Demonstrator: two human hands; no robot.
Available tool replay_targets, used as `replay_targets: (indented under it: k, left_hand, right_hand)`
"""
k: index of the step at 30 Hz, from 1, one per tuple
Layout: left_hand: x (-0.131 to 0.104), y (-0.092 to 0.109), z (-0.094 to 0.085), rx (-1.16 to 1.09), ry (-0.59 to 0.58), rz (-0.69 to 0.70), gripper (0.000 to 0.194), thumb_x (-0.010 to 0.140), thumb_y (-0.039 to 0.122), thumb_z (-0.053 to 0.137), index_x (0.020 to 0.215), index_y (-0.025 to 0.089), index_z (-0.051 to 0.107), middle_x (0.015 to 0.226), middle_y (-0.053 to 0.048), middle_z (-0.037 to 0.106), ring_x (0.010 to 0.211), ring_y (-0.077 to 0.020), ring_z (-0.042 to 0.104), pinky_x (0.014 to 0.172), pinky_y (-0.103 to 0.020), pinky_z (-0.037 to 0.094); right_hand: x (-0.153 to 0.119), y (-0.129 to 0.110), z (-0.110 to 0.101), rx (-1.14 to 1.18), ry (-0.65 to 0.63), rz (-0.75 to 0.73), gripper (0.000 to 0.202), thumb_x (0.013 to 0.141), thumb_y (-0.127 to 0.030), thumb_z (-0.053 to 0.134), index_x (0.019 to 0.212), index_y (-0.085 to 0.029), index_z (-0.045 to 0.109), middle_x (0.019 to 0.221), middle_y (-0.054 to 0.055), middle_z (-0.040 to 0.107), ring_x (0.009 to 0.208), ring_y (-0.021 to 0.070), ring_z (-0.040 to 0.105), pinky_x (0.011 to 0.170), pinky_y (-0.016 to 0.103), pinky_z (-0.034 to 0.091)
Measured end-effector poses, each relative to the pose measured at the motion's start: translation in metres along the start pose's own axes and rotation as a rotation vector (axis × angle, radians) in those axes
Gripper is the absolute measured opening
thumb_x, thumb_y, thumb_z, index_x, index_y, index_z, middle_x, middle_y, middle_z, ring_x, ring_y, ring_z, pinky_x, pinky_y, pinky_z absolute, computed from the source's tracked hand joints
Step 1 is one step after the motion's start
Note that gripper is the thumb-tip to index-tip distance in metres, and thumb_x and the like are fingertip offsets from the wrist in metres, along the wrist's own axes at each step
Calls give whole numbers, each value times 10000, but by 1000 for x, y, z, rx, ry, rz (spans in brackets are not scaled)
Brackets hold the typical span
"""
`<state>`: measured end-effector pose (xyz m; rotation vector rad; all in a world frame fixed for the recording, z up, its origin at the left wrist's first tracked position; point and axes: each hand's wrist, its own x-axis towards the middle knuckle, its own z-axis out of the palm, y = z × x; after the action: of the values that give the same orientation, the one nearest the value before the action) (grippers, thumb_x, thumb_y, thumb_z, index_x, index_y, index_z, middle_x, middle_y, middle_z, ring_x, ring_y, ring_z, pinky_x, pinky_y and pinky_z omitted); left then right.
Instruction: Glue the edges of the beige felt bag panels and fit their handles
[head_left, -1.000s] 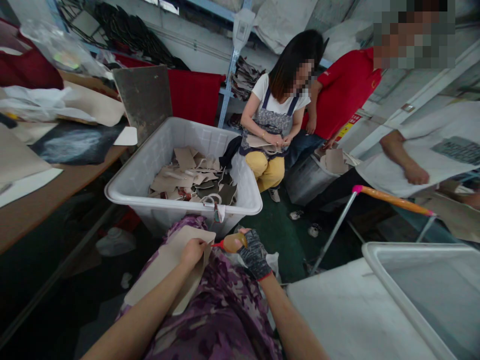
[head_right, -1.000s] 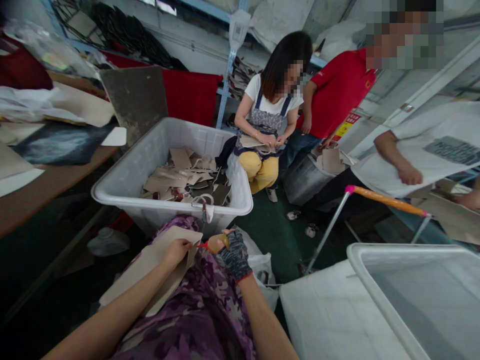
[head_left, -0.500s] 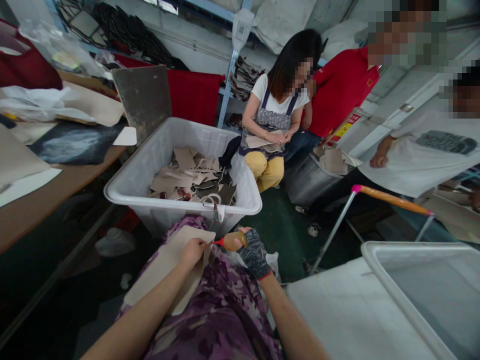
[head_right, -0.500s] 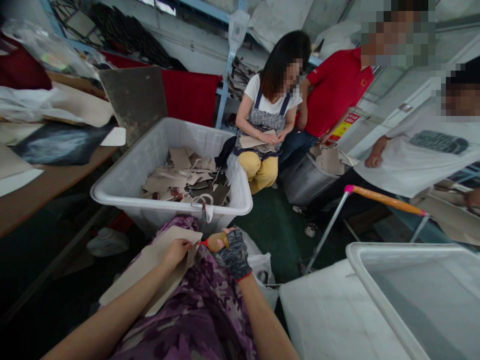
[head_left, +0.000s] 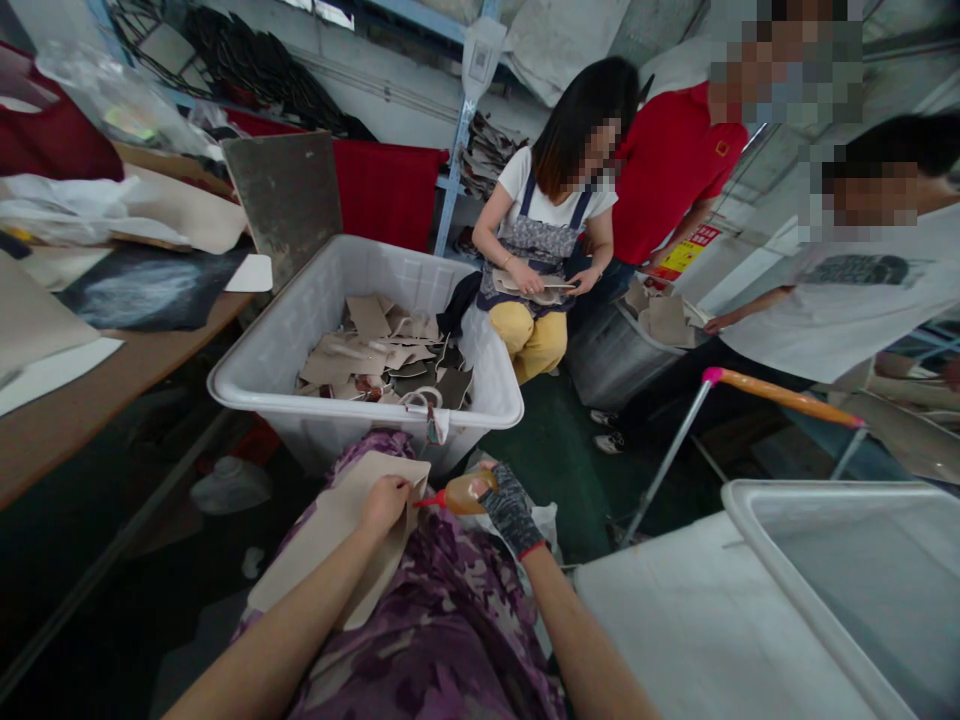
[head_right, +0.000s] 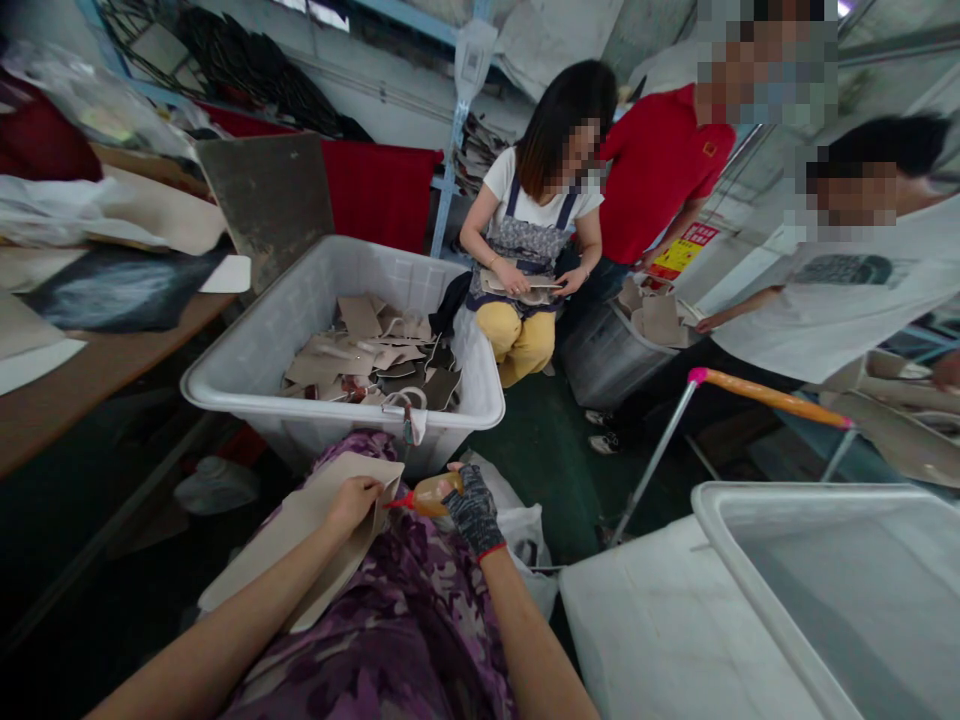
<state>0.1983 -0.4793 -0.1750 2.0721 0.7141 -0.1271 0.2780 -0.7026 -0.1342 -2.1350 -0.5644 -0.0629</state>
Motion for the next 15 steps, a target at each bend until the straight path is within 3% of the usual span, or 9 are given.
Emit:
replay_targets:
  k: [7, 15]
  left_hand:
    - [1, -1, 1, 7, -6, 16, 231, 928, 303, 573, 804, 137, 673, 801, -20, 682, 767, -160, 634, 758, -323, 493]
    - [0, 1, -2, -5, 11, -6, 223, 926, 314, 583, 829, 132, 668, 850, -37, 686, 820, -170, 641, 819, -353, 497]
  right_hand:
    - [2, -7, -7, 20, 82, 61, 431, 861, -465, 536, 1138, -141, 601, 1076, 142, 660, 970, 264, 634, 909, 466, 513]
    - [-4, -13, -10, 49, 15, 33, 407, 825, -459, 585, 1105, -168, 630, 1060, 110, 674, 973, 252, 639, 893, 425, 522]
